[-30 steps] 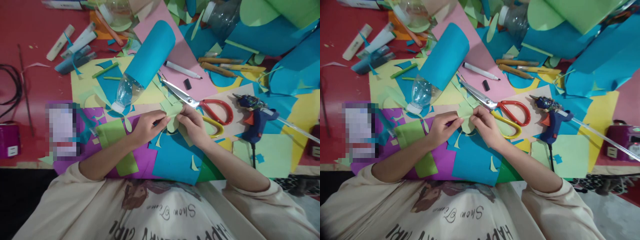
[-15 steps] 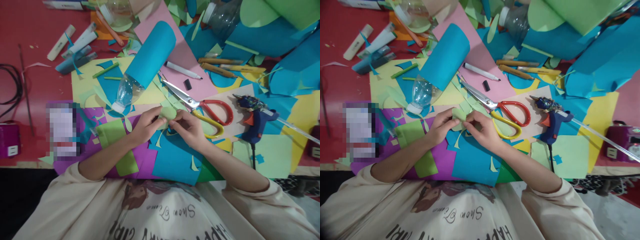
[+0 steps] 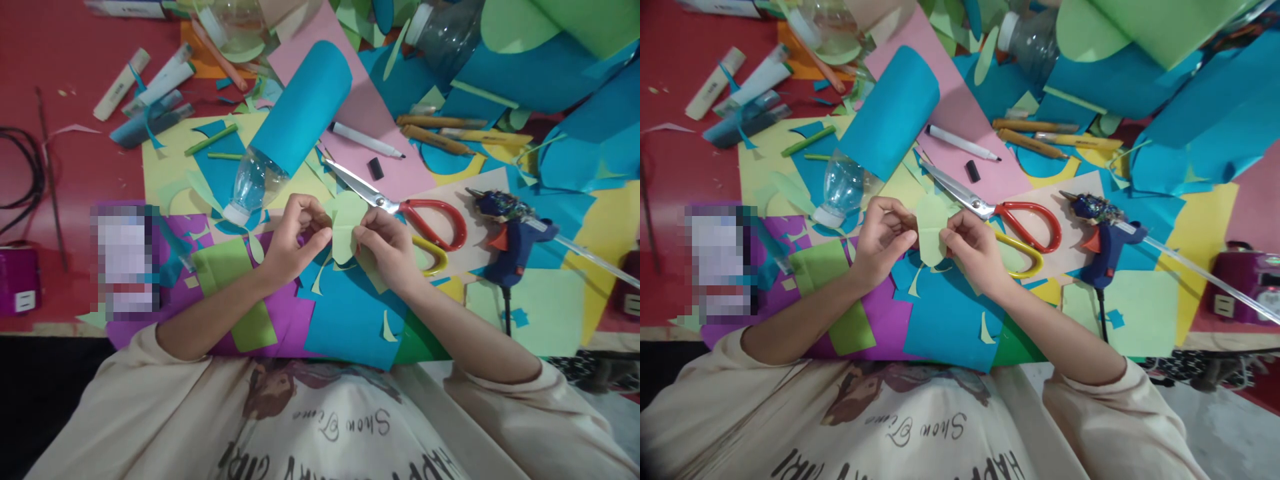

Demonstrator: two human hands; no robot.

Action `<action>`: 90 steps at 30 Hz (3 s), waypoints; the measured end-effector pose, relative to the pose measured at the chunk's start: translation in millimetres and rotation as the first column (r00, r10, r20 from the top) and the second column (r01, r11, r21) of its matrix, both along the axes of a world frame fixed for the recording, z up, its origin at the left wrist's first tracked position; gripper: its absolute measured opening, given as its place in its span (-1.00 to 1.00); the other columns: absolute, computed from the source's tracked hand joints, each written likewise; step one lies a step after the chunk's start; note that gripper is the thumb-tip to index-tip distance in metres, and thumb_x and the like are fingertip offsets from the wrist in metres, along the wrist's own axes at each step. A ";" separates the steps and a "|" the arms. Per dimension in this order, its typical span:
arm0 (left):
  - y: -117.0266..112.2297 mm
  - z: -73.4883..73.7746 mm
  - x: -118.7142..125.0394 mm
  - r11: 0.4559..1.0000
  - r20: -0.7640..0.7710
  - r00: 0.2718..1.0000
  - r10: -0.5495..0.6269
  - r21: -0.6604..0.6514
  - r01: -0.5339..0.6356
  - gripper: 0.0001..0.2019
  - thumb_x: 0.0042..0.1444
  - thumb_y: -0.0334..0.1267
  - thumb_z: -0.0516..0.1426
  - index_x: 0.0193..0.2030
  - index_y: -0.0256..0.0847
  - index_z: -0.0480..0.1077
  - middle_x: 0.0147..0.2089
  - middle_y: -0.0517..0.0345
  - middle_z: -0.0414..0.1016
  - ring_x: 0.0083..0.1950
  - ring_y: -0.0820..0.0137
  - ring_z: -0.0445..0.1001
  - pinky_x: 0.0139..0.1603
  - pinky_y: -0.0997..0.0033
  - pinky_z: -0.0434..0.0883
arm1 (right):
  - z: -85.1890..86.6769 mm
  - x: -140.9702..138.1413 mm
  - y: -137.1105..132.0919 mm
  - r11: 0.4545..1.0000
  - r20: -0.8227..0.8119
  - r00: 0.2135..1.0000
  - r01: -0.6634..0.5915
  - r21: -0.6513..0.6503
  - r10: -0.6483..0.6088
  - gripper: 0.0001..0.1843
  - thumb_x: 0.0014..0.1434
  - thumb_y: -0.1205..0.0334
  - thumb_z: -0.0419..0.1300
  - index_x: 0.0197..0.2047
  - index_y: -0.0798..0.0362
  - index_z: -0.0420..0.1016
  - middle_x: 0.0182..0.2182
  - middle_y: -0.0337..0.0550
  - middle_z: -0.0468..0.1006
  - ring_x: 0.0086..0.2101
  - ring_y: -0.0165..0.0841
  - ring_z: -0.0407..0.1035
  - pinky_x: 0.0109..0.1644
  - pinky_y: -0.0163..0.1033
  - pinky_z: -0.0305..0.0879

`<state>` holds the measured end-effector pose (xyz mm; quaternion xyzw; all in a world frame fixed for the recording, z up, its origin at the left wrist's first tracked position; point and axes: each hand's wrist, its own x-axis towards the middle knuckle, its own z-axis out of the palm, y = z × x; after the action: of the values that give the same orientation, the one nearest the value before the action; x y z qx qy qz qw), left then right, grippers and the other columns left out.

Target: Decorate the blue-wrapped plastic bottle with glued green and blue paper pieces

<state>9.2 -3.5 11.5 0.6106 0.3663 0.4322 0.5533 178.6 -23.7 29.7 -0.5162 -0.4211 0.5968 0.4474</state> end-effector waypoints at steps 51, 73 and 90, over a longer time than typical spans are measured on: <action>0.3 3.8 3.6 0.998 -0.083 0.996 0.018 0.065 -0.012 -0.56 0.13 -0.11 0.22 0.06 -0.15 0.16 -0.34 0.24 0.46 -0.29 0.44 0.54 -0.31 0.47 0.46 | -0.5 -0.1 0.4 0.996 0.033 0.996 -0.085 0.018 0.084 -0.63 0.01 -0.04 0.33 -0.44 0.01 0.28 -0.56 -0.33 0.30 -0.53 -0.49 0.24 -0.46 -0.31 0.22; 0.1 4.1 1.9 0.990 -0.127 0.991 0.052 0.138 -0.034 -0.62 0.17 -0.06 0.21 0.01 -0.18 0.23 -0.38 0.28 0.38 -0.32 0.49 0.49 -0.30 0.53 0.44 | -0.6 -0.9 -1.7 0.998 0.077 0.996 -0.050 0.043 0.047 -0.60 0.05 -0.08 0.29 -0.48 0.03 0.28 -0.61 -0.35 0.24 -0.57 -0.53 0.14 -0.54 -0.36 0.10; 0.5 2.2 1.1 0.979 -0.093 0.995 0.047 0.203 -0.028 -0.72 0.22 -0.20 0.18 0.00 -0.17 0.23 -0.42 0.33 0.37 -0.36 0.56 0.48 -0.34 0.62 0.41 | 2.2 0.1 -3.0 0.999 0.067 0.997 -0.049 0.013 0.048 -0.77 0.06 0.19 0.27 -0.50 0.05 0.32 -0.66 -0.33 0.35 -0.59 -0.49 0.27 -0.53 -0.35 0.19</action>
<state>10.2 -3.0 13.6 0.6768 0.3587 0.4472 0.4619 178.6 -26.7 31.8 -0.5220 -0.4524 0.5867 0.4225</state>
